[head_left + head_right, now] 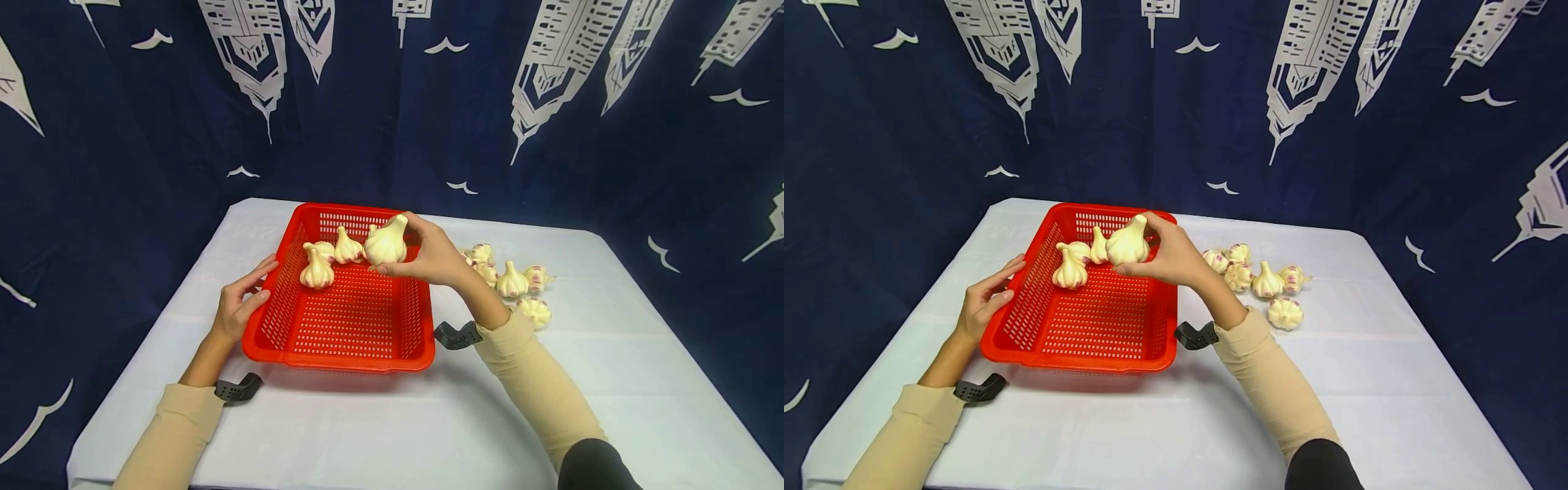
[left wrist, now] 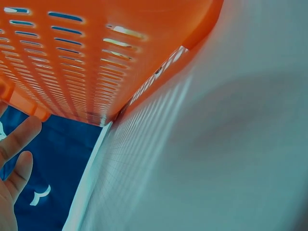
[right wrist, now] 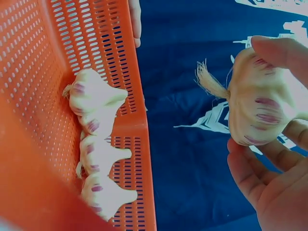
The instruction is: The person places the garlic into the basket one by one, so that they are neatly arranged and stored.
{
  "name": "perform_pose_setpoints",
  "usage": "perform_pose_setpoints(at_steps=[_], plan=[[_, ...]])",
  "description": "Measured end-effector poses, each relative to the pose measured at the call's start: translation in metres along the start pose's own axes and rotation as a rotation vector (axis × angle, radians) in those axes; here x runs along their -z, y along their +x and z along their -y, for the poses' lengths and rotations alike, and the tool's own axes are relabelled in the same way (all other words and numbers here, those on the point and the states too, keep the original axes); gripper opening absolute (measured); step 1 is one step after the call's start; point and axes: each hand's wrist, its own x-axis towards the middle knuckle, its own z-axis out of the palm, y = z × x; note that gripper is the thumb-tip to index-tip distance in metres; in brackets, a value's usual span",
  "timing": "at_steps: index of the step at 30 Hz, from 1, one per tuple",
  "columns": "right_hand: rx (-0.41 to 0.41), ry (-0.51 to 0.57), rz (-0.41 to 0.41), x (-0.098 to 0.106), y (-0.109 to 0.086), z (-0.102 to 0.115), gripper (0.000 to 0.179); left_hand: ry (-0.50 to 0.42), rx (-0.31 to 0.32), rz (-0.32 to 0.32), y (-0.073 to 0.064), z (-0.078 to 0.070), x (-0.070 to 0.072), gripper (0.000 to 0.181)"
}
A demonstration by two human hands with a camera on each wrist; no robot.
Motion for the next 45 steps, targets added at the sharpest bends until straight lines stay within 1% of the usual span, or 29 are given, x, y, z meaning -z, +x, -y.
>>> perform_pose_setpoints(at_steps=[4, 7, 13, 16, 19, 24, 27, 31, 33, 37, 41, 45], plan=[[-0.037, -0.021, -0.011, -0.005, 0.011, 0.002, 0.056, 0.010, 0.008, -0.001, 0.000, 0.000, 0.000, 0.048], [-0.043, -0.030, -0.023, -0.010, 0.019, 0.002, 0.054, 0.023, 0.014, -0.003, 0.001, -0.005, -0.001, 0.047], [-0.064, -0.028, -0.024, -0.021, 0.034, 0.000, 0.052, 0.015, 0.005, -0.002, 0.007, -0.034, -0.003, 0.044], [-0.082, -0.016, -0.023, -0.026, 0.041, -0.003, 0.050, 0.015, 0.001, -0.001, 0.008, -0.041, -0.004, 0.044], [-0.098, 0.001, -0.023, -0.030, 0.047, -0.006, 0.049, 0.018, 0.005, 0.001, 0.006, -0.033, -0.004, 0.045], [-0.126, 0.028, 0.001, -0.039, 0.057, -0.011, 0.051, 0.019, 0.023, 0.002, 0.000, -0.009, -0.002, 0.047], [-0.127, 0.020, 0.005, -0.045, 0.063, -0.013, 0.051, 0.008, 0.024, 0.004, -0.001, -0.003, -0.001, 0.048], [-0.127, 0.006, -0.012, -0.052, 0.069, -0.013, 0.049, 0.001, 0.017, 0.005, -0.002, -0.001, 0.000, 0.048], [-0.132, 0.019, -0.025, -0.056, 0.071, -0.014, 0.048, 0.003, 0.015, 0.003, -0.002, 0.000, 0.000, 0.048], [-0.173, 0.037, -0.046, -0.064, 0.072, -0.018, 0.051, 0.004, 0.012, 0.006, -0.002, 0.001, -0.001, 0.048], [-0.212, 0.034, -0.052, -0.069, 0.071, -0.026, 0.054, 0.005, 0.001, 0.015, 0.000, 0.000, -0.001, 0.049], [-0.212, 0.042, -0.039, -0.072, 0.072, -0.032, 0.052, 0.013, -0.010, 0.012, 0.001, -0.001, -0.001, 0.049]])
